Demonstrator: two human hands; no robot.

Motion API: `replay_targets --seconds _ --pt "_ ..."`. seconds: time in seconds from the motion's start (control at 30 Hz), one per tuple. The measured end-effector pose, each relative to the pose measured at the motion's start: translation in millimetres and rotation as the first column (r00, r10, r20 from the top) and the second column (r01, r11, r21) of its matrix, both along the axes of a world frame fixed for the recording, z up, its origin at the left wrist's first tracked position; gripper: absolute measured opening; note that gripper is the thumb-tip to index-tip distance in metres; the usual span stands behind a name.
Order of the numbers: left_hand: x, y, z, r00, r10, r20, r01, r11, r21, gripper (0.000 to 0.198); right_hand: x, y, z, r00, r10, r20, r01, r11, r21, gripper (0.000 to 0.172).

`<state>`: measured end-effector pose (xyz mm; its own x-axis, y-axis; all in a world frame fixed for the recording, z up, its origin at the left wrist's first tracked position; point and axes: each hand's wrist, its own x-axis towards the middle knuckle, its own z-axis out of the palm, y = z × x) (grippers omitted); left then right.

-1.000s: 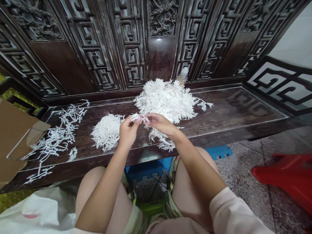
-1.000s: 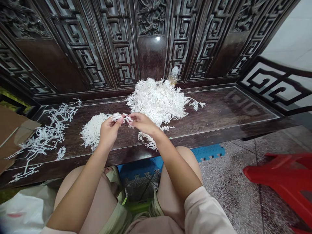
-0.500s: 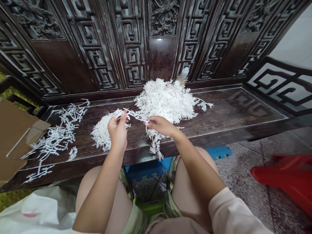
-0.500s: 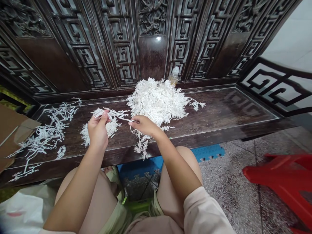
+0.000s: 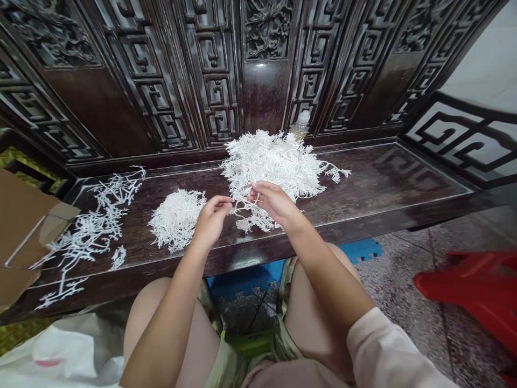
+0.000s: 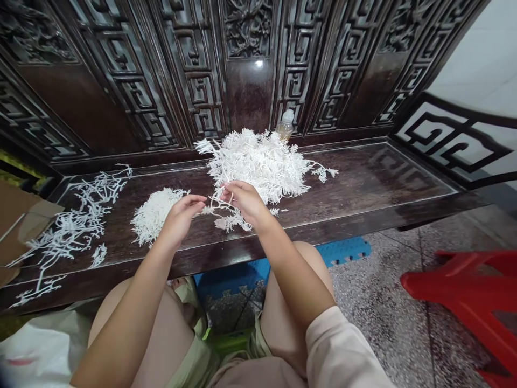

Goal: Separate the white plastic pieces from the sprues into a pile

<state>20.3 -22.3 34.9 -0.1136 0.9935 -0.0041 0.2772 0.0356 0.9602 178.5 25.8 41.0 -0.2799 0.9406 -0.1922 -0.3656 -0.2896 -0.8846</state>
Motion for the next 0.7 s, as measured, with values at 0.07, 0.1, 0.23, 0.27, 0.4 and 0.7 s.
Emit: replay_targets --seconds 0.07,0.1,0.23,0.27,0.4,0.7 --pt "2 -1 -0.5 0.972 -0.049 -0.231 0.066 0.996 0.066 0.023 2 1 -0.2 0.999 0.006 -0.05 -0.008 0.999 -0.034 0.011" --pt "4 -3 -0.4 0.943 -0.028 -0.332 0.074 0.989 0.127 0.024 2 2 -0.2 0.998 0.006 -0.07 -0.009 0.999 -0.052 0.011" --pt "15 -10 3.3 0.814 0.234 -0.531 0.001 0.914 0.405 0.023 3 3 0.0 0.993 -0.037 -0.113 0.025 0.994 -0.109 0.006" --pt "17 -11 4.6 0.791 0.262 -0.553 0.009 0.899 0.438 0.021 3 3 0.0 0.992 -0.05 -0.116 0.037 0.993 -0.117 0.005" --pt "21 -13 6.8 0.811 0.069 -0.58 0.163 0.927 0.338 0.019 2 3 0.2 0.989 -0.068 -0.131 0.056 0.994 -0.098 0.003" --pt "12 -6 3.2 0.968 0.064 -0.243 -0.015 0.98 0.198 0.023 3 4 3.6 0.978 -0.074 -0.195 0.068 0.997 -0.04 0.004"
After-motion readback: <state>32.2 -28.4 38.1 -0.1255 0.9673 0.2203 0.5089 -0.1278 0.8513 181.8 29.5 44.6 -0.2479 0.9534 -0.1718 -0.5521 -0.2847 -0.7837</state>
